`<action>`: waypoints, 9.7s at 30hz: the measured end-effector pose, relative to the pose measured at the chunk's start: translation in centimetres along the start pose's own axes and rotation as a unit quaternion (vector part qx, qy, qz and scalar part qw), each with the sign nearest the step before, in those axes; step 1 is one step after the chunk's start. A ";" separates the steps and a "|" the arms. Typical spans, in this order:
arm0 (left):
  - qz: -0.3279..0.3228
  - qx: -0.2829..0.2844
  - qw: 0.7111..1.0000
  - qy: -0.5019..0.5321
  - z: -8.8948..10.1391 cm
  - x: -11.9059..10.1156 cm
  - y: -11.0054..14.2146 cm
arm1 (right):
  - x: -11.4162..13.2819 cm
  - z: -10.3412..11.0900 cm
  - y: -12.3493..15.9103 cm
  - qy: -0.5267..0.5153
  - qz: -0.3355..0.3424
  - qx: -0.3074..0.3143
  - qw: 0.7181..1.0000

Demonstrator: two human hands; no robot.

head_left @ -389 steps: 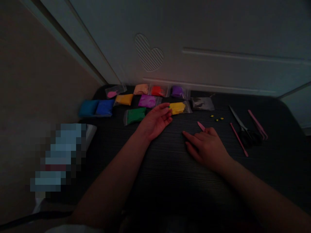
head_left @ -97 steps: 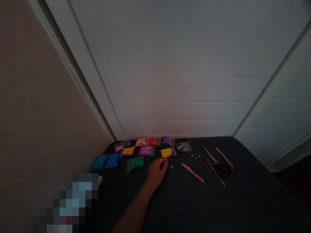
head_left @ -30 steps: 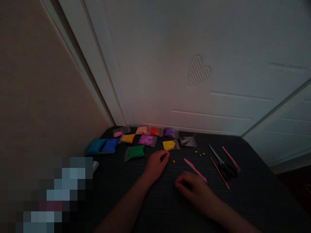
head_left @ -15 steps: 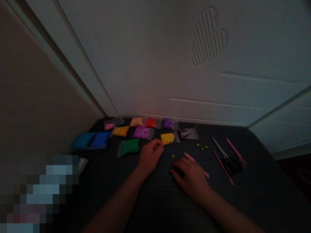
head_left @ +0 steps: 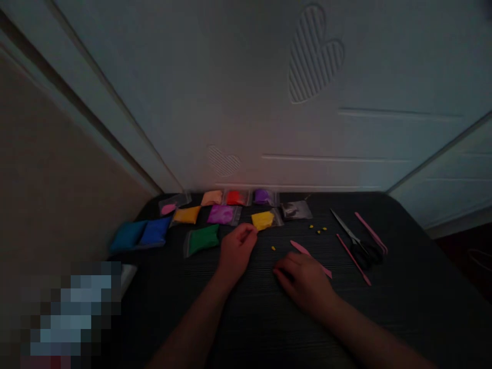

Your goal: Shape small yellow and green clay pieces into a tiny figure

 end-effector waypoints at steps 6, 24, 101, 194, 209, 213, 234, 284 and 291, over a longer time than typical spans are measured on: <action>-0.001 -0.008 1.000 -0.022 -0.1 -0.1 -0.1 | -0.1 0.3 0.2 -0.007 0.007 -0.006 1.000; -0.091 -0.069 0.993 -0.013 -0.2 -0.5 0.1 | -0.5 -0.4 0.8 0.019 0.015 0.027 0.999; -0.048 -0.036 0.997 0.040 -0.4 0.3 -0.2 | 1.4 -0.5 1.3 0.094 0.090 0.091 0.987; -0.045 -0.029 0.998 0.026 -0.3 0.2 -0.2 | 0.1 0.5 0.9 0.077 0.042 0.014 0.996; -0.039 -0.028 0.998 0.034 -0.3 0.2 -0.2 | 1.0 -0.2 1.7 0.077 0.093 0.082 0.989; -0.041 -0.027 0.998 0.036 -0.3 0.2 -0.2 | 1.0 -0.3 1.7 0.085 0.096 0.098 0.987; -0.024 -0.021 0.999 0.035 -0.1 0.4 -0.2 | 1.2 -0.5 1.7 0.087 0.091 0.110 0.986; 0.017 -0.013 0.998 0.055 0.1 0.6 -0.4 | 0.2 0.1 1.3 0.090 0.044 0.084 0.991; 0.015 -0.004 0.998 0.053 0.0 0.5 -0.4 | 1.4 -0.6 1.7 0.069 0.081 0.113 0.988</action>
Point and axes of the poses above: each hand's wrist, its own y-axis away from the middle knuckle, its own z-axis out of the back of the hand, x = y × z, the point moved 6 cm from there along -y, towards the middle knuckle, and after that the axes turned 4 degrees about -y, right-handed, at the moved point
